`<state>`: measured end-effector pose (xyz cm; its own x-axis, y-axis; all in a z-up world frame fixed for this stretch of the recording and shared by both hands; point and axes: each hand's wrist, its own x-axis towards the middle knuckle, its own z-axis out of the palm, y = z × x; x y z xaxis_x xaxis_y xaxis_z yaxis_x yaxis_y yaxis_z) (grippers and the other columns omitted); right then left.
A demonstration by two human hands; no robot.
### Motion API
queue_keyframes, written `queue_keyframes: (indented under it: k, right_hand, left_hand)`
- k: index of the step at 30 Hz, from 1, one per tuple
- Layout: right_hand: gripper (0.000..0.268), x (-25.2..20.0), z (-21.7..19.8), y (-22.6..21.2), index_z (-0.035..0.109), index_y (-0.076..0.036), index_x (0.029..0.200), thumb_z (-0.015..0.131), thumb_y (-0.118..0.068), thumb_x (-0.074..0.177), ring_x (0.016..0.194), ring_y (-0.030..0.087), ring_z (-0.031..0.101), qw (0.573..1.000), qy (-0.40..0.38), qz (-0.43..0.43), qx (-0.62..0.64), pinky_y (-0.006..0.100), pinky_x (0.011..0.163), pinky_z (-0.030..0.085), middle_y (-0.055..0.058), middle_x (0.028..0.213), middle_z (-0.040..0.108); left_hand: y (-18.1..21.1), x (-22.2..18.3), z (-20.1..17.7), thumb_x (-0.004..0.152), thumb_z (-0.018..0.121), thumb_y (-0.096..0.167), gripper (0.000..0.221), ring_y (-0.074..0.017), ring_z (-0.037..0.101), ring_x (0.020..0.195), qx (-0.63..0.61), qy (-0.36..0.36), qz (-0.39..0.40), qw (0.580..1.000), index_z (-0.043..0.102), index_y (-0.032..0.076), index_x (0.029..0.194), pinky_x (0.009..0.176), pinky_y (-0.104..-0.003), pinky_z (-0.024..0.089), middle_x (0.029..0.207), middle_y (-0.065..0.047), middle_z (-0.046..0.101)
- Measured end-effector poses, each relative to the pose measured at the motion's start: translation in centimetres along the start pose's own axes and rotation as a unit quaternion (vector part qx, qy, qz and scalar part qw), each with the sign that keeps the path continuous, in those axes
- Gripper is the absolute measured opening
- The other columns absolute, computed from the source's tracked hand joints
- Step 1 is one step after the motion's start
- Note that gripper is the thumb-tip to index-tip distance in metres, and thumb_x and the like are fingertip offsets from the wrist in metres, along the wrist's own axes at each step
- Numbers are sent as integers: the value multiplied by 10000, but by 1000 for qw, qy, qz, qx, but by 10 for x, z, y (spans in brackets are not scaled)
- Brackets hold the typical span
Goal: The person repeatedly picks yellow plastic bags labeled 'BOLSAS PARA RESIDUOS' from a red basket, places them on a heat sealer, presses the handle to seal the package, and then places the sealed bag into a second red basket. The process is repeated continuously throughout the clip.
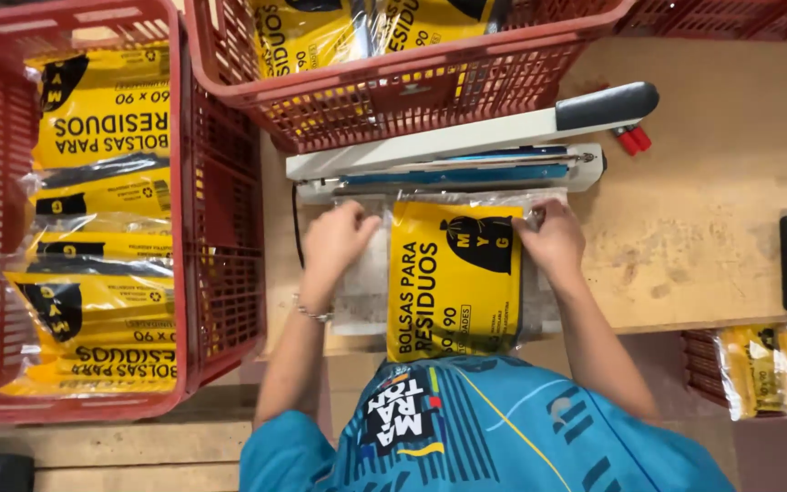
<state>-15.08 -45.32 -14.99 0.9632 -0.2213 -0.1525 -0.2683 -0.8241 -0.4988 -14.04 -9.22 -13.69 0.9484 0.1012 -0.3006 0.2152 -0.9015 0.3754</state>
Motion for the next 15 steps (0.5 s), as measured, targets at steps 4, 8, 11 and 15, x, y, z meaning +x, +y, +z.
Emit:
queue_keyframes:
  k: [4, 8, 11, 15]
  right_hand:
    - [342, 25, 18, 3, 757, -195, 972, 789, -464, 763, 980, 332, 741, 997, -35, 7, -75, 465, 833, 574, 45, 900, 757]
    - [547, 21, -2, -16, 694, -57, 1124, 855, -403, 732, 1054, 495, 688, 998, 0, -4, -55, 583, 915, 556, 197, 1109, 647]
    - [391, 27, 6, -1, 705, -115, 956, 829, -430, 760, 1059, 455, 691, 996, -36, -15, -77, 556, 906, 556, 145, 1001, 667]
    - [240, 40, 20, 8, 742, -177, 858, 765, -409, 800, 1068, 393, 688, 989, -59, -47, -124, 519, 904, 566, 90, 964, 676]
  left_hand:
    - [4, -5, 61, 862, 701, 586, 447, -349, 731, 961, 4, 17, 15, 1000, 664, 169, 1018, 820, -507, 594, 967, -93, 704]
    - [22, -12, 65, 916, 660, 383, 250, -410, 698, 942, -72, 42, -13, 996, 634, 134, 912, 848, -528, 575, 914, -120, 648]
    - [28, -20, 58, 917, 615, 281, 185, -420, 674, 899, -141, 89, 35, 985, 567, 117, 849, 817, -531, 543, 832, -145, 610]
    - [31, -21, 53, 910, 620, 269, 154, -399, 690, 955, -252, 71, -10, 965, 525, 149, 929, 850, -509, 536, 883, -141, 685]
